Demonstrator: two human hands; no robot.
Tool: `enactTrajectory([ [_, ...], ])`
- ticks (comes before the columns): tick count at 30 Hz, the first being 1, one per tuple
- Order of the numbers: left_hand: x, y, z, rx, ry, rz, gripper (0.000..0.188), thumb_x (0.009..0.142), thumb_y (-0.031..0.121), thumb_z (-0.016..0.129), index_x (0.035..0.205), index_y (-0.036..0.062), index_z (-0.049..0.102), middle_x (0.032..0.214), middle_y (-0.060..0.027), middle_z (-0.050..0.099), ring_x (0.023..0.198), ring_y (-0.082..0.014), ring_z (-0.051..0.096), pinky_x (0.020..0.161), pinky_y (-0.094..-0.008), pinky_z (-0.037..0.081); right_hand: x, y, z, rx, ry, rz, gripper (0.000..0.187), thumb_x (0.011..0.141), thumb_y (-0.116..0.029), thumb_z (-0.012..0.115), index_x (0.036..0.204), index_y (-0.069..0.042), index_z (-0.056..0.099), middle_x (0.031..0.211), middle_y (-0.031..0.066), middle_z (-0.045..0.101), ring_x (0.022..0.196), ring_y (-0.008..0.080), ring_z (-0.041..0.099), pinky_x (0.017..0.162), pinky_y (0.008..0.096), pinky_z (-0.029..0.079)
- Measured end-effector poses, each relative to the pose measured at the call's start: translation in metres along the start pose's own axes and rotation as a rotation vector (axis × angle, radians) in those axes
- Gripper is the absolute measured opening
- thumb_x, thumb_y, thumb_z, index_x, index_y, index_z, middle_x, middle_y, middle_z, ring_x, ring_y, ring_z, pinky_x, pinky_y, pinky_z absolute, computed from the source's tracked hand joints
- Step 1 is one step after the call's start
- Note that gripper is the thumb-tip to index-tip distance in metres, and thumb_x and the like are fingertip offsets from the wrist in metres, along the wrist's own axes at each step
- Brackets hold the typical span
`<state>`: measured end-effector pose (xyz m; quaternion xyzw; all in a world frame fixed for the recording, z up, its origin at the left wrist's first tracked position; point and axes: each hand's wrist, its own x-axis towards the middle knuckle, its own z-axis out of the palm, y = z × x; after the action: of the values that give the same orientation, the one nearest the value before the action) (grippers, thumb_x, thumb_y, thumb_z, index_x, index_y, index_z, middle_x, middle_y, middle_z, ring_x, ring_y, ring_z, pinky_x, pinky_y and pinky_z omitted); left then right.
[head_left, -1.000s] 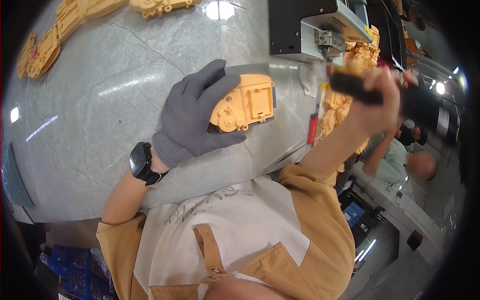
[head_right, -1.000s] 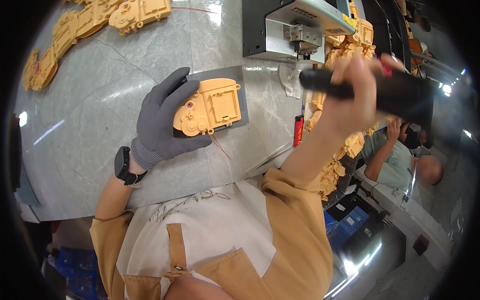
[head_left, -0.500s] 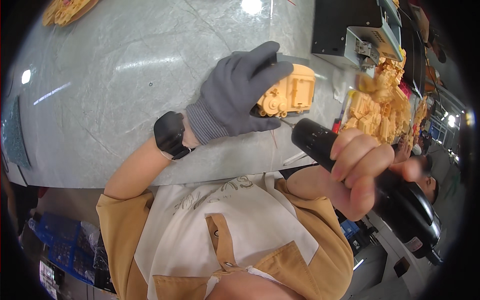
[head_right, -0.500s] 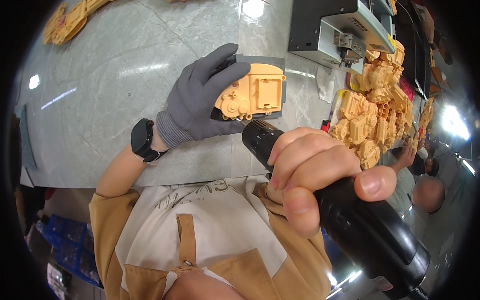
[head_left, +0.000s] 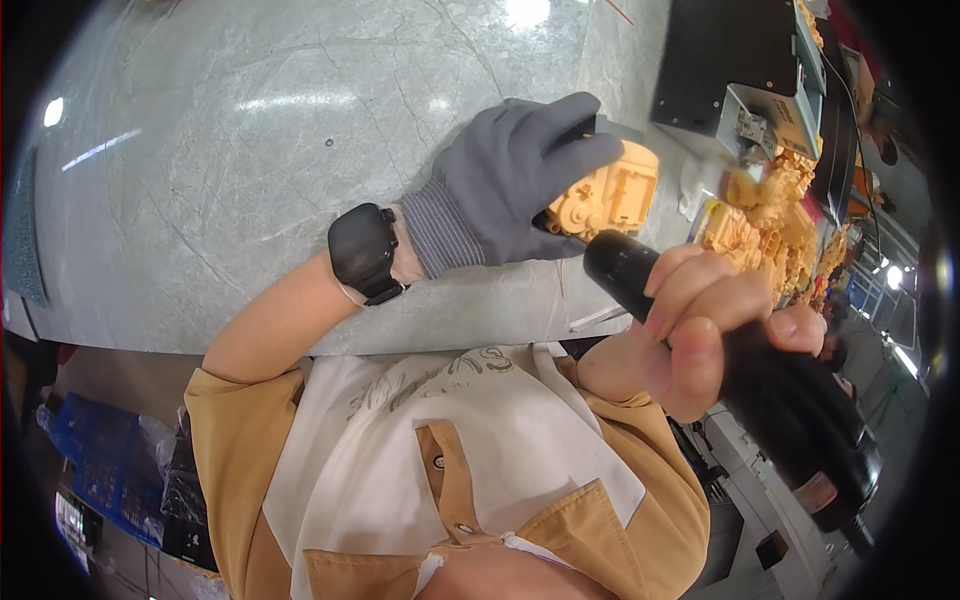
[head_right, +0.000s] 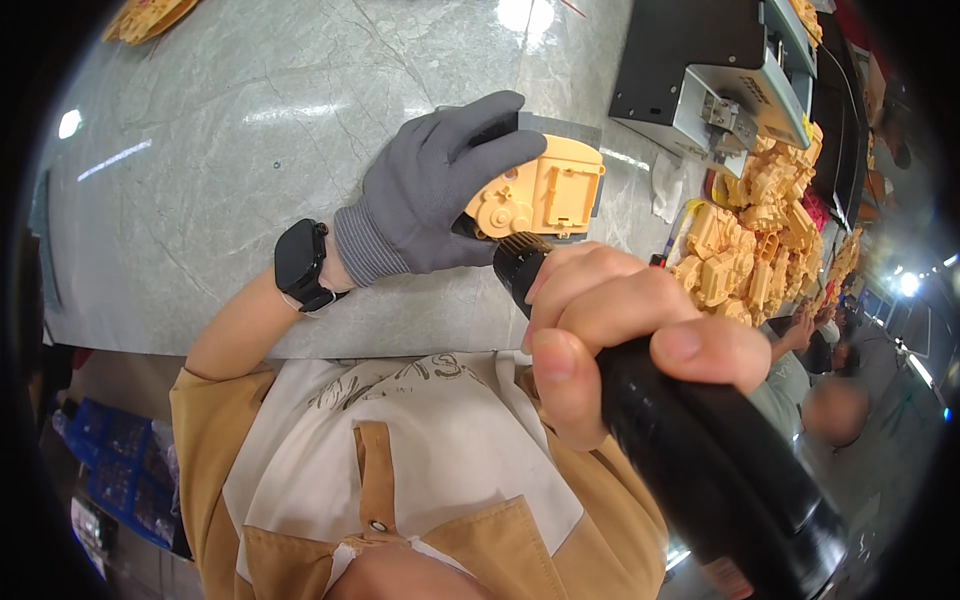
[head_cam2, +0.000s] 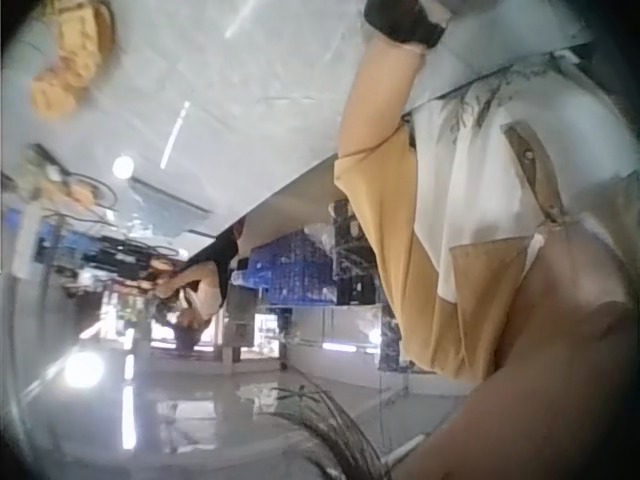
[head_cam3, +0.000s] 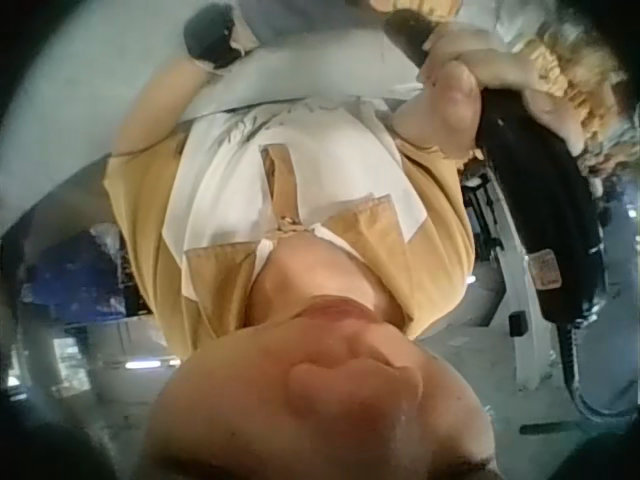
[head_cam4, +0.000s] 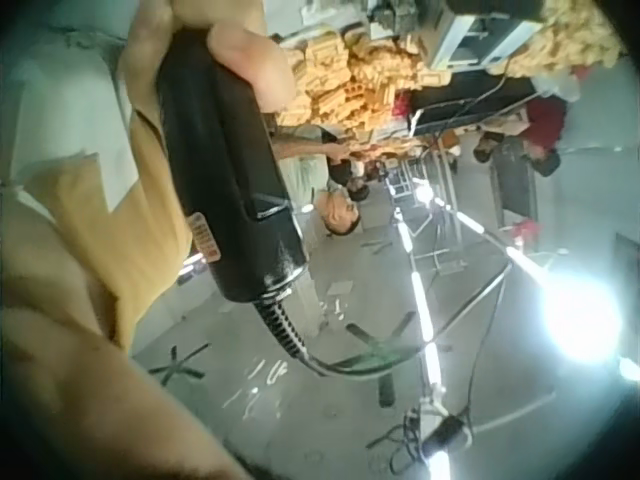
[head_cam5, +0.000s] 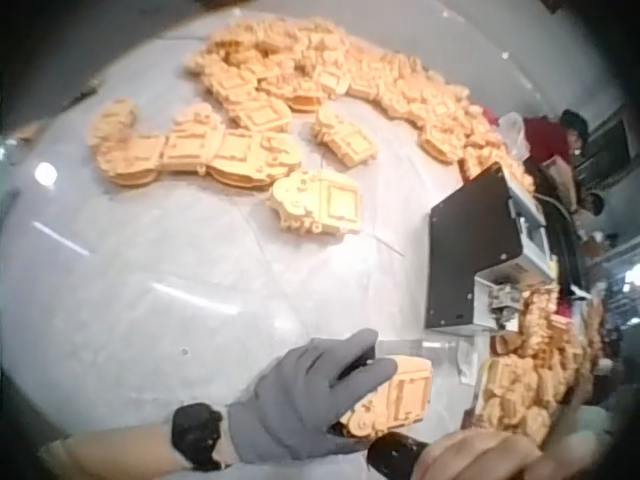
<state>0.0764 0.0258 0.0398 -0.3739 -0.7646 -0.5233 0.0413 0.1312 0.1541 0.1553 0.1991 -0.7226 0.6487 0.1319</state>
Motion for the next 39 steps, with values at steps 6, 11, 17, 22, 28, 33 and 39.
enactTrajectory([
  [6, -0.009, -0.010, 0.009, 0.086, 0.030, 0.014, 0.075, 0.055, 0.030, 0.079, 0.122, 0.0149, 0.048, 0.127, -0.0133, 0.045, 0.097, -0.0280, 0.055, 0.082, -0.0379, 0.045, 0.004, -0.001, 0.009, -0.054, -0.072, 0.042, 0.042, 0.081, 0.002, 0.055, 0.113, -0.010, 0.032, 0.064, 0.0058, 0.046, 0.047, 0.0165, 0.046, 0.052, 0.0350, 0.041],
  [11, 0.007, 0.009, -0.008, 0.055, -0.086, -0.076, 0.074, 0.057, 0.031, 0.078, 0.122, 0.0148, 0.049, 0.127, -0.0135, 0.045, 0.099, -0.0272, 0.054, 0.083, -0.0376, 0.044, 0.000, 0.005, 0.007, -0.006, 0.026, 0.027, 0.046, 0.079, 0.002, 0.058, 0.116, -0.010, 0.035, 0.063, 0.0052, 0.045, 0.047, 0.0176, 0.046, 0.053, 0.0346, 0.041],
  [17, -0.002, -0.001, 0.004, 0.144, -0.104, -0.058, 0.078, 0.057, 0.037, 0.079, 0.125, 0.0149, 0.047, 0.130, -0.0142, 0.042, 0.104, -0.0275, 0.053, 0.086, -0.0374, 0.043, -0.009, -0.010, -0.044, 0.220, 0.185, -0.094, 0.048, 0.077, 0.008, 0.056, 0.116, -0.011, 0.036, 0.071, 0.0067, 0.052, 0.053, 0.0182, 0.051, 0.054, 0.0363, 0.044],
  [22, 0.002, 0.001, 0.000, 0.157, -0.133, -0.101, 0.084, 0.056, 0.043, 0.080, 0.127, 0.0151, 0.045, 0.129, -0.0156, 0.042, 0.104, -0.0295, 0.053, 0.088, -0.0391, 0.043, 0.031, 0.007, -0.134, 0.063, 0.748, -0.179, 0.048, 0.070, 0.010, 0.056, 0.113, -0.006, 0.042, 0.063, 0.0059, 0.051, 0.049, 0.0160, 0.050, 0.052, 0.0304, 0.045],
  [28, -0.001, 0.002, 0.002, 0.200, -0.152, -0.100, 0.086, 0.055, 0.043, 0.081, 0.127, 0.0158, 0.045, 0.130, -0.0156, 0.041, 0.105, -0.0297, 0.052, 0.089, -0.0405, 0.043, 0.056, 0.040, -0.139, -0.252, 0.828, -0.189, 0.037, 0.068, 0.012, 0.058, 0.102, 0.003, 0.045, 0.059, 0.0102, 0.053, 0.047, 0.0169, 0.049, 0.052, 0.0296, 0.044],
  [33, 0.005, 0.006, -0.002, 0.170, -0.160, -0.123, 0.087, 0.054, 0.041, 0.082, 0.128, 0.0167, 0.044, 0.130, -0.0134, 0.041, 0.106, -0.0282, 0.052, 0.089, -0.0402, 0.043, 0.014, 0.006, -0.101, 0.007, 0.730, -0.011, 0.040, 0.071, 0.004, 0.054, 0.109, -0.007, 0.045, 0.062, 0.0029, 0.048, 0.048, 0.0142, 0.045, 0.053, 0.0324, 0.040],
  [39, 0.001, 0.006, -0.001, 0.185, -0.174, -0.114, 0.088, 0.053, 0.040, 0.083, 0.129, 0.0165, 0.043, 0.130, -0.0121, 0.041, 0.108, -0.0267, 0.050, 0.090, -0.0385, 0.042, -0.015, -0.015, -0.043, 0.124, 0.156, -0.153, 0.047, 0.078, 0.003, 0.053, 0.121, -0.008, 0.034, 0.065, 0.0063, 0.049, 0.050, 0.0186, 0.049, 0.055, 0.0353, 0.043],
])
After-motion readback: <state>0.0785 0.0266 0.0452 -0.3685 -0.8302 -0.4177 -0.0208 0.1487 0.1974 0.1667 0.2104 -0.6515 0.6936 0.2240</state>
